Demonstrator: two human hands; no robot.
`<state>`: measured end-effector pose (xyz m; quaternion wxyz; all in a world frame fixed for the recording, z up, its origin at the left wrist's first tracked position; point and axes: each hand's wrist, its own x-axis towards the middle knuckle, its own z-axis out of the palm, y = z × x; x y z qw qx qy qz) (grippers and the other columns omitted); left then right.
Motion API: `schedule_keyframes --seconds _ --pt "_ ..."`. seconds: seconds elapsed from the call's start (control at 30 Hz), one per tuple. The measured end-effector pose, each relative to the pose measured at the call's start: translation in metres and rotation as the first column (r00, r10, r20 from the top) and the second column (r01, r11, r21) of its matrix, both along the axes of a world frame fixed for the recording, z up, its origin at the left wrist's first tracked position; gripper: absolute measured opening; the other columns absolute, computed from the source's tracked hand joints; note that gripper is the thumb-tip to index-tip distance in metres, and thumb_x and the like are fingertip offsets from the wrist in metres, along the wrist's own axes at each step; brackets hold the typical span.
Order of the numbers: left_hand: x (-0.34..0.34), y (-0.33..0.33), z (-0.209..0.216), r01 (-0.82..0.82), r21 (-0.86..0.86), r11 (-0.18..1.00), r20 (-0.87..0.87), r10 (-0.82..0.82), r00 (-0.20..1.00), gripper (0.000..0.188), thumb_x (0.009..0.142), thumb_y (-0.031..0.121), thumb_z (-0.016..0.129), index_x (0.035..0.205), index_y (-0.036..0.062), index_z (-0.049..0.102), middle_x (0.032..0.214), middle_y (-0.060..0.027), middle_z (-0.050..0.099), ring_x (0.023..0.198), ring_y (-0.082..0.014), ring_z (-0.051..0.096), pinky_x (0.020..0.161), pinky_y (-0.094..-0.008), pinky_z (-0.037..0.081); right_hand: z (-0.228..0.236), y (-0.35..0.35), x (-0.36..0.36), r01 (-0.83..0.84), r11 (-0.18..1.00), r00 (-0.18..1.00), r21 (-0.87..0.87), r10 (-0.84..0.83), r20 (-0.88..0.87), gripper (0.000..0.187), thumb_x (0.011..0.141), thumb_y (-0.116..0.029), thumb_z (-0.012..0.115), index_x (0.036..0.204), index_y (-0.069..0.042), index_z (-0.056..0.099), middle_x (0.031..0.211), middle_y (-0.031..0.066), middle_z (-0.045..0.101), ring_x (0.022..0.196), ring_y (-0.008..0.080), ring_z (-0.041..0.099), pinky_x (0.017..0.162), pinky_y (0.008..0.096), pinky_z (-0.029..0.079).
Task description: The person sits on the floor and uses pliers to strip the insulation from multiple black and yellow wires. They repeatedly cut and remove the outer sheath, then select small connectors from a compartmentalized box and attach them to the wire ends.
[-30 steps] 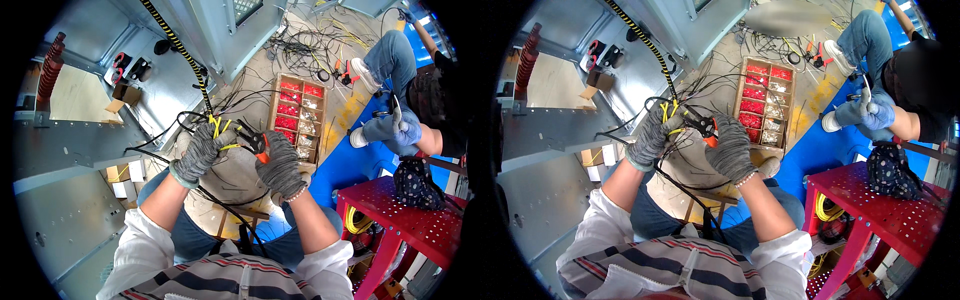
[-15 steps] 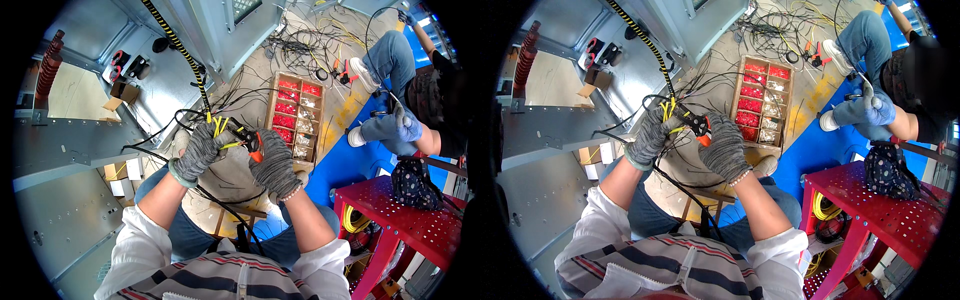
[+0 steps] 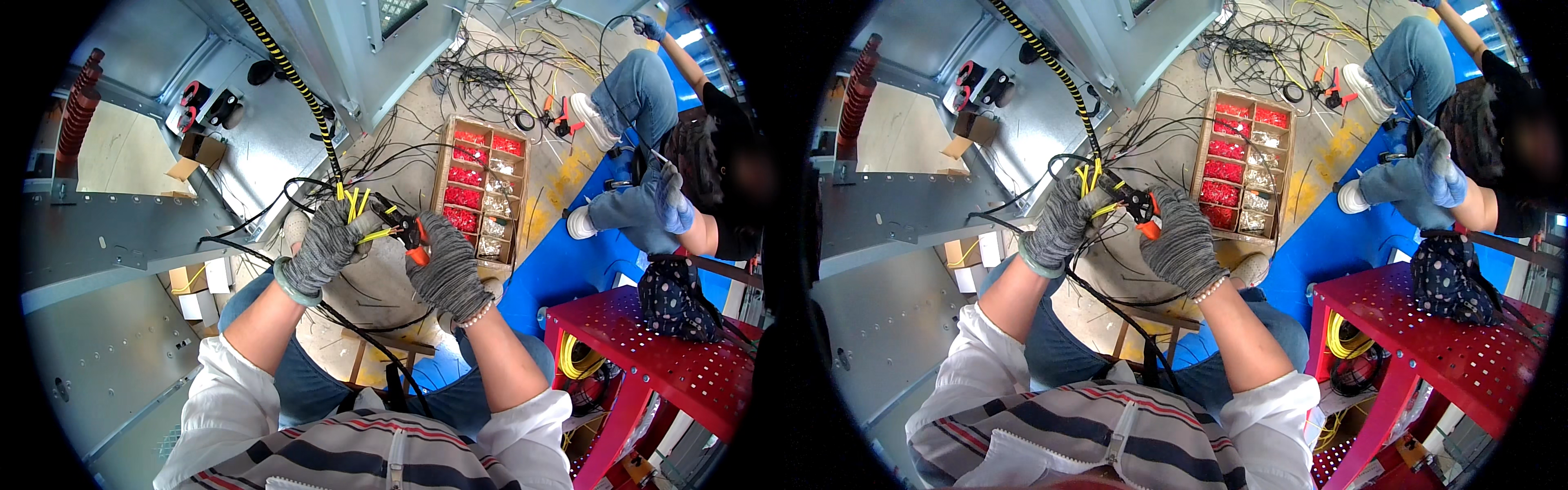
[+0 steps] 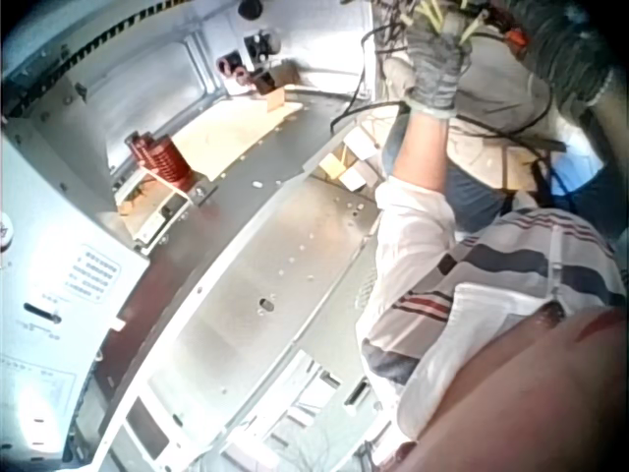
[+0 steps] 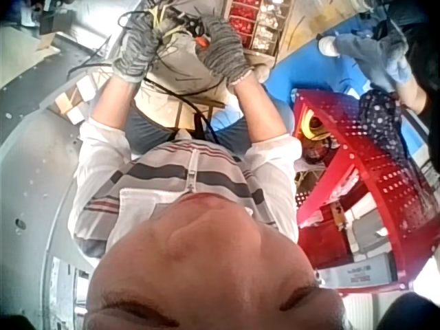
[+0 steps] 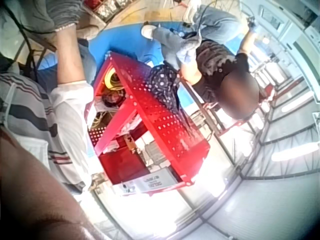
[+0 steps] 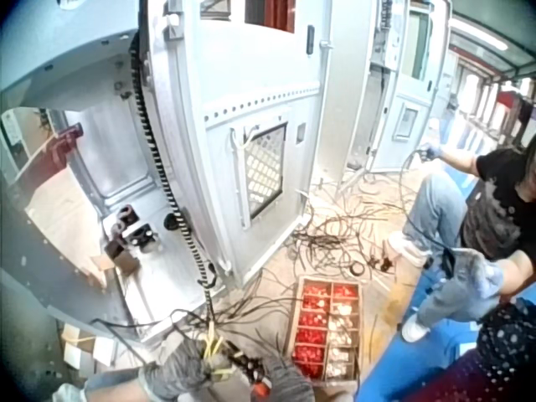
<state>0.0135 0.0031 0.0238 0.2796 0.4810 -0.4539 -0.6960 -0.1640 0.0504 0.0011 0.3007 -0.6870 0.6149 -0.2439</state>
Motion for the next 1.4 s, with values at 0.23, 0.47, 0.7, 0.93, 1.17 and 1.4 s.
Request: schedule_keyframes --seconds 0.23,0.47,0.7,0.93,1.17,1.4 --pt "0.000 -0.001 0.007 -0.001 -0.098 0.995 0.111 0.012 0.994 0.014 0.081 0.019 0.057 0.086 0.0057 0.058 0.063 -0.0007 0.052 0.053 -0.0081 0.047 0.046 -0.0211 0.037 0.003 0.002 0.003 0.016 0.999 0.999 0.035 -0.015 -0.030 0.038 0.065 -0.018 0.062 0.096 0.001 0.053 0.079 0.0188 0.057 0.074 0.0333 0.057 0.065 0.0389 0.046" --pt "0.002 -0.003 -0.001 -0.036 -0.150 0.988 0.037 0.042 0.998 0.016 0.073 0.013 0.061 0.082 0.0019 0.054 0.071 -0.0032 0.054 0.064 -0.0109 0.052 0.057 -0.0227 0.043 -0.016 0.001 0.005 -0.111 0.980 0.936 0.167 0.046 0.350 0.037 0.065 -0.019 0.065 0.093 0.003 0.053 0.077 0.0206 0.057 0.068 0.0337 0.057 0.062 0.0372 0.046" --pt "0.001 0.004 -0.006 -0.208 -0.093 0.974 -0.065 0.203 0.977 0.018 0.075 0.016 0.063 0.080 0.0014 0.054 0.074 -0.0037 0.055 0.064 -0.0113 0.052 0.057 -0.0238 0.044 0.004 -0.003 -0.001 0.150 0.984 0.983 -0.092 -0.139 0.120 0.035 0.066 -0.015 0.065 0.094 0.001 0.053 0.079 0.0165 0.056 0.074 0.0285 0.056 0.068 0.0354 0.046" --pt "0.009 0.005 -0.035 0.379 -0.536 0.754 0.445 -0.129 0.886 0.038 0.068 -0.002 0.059 0.105 0.0059 0.055 0.089 -0.0109 0.053 0.078 -0.0256 0.053 0.067 -0.0337 0.044 0.030 -0.008 0.002 0.109 0.892 0.507 0.440 -0.430 0.747 0.020 0.077 -0.007 0.060 0.094 -0.001 0.051 0.081 0.0027 0.054 0.072 0.0095 0.051 0.065 0.0235 0.045" --pt "0.000 0.004 -0.017 0.001 0.143 0.990 -0.155 0.021 0.988 0.017 0.085 0.014 0.047 0.096 0.0038 0.055 0.073 -0.0058 0.052 0.056 -0.0115 0.049 0.047 -0.0218 0.040 0.018 -0.002 0.004 0.090 0.986 0.725 0.140 -0.161 0.670 0.029 0.075 -0.007 0.060 0.101 -0.001 0.049 0.086 0.0085 0.056 0.078 0.0170 0.055 0.071 0.0288 0.045" --pt "-0.003 0.006 -0.021 0.013 -0.178 0.984 0.078 0.001 0.997 0.021 0.087 0.021 0.047 0.098 0.0048 0.055 0.068 -0.0011 0.051 0.051 -0.0064 0.047 0.043 -0.0184 0.037 0.021 0.010 0.001 -0.024 1.000 0.791 -0.015 0.028 0.611 0.043 0.068 -0.002 0.061 0.108 0.000 0.046 0.093 0.0148 0.056 0.086 0.0248 0.056 0.078 0.0335 0.045"
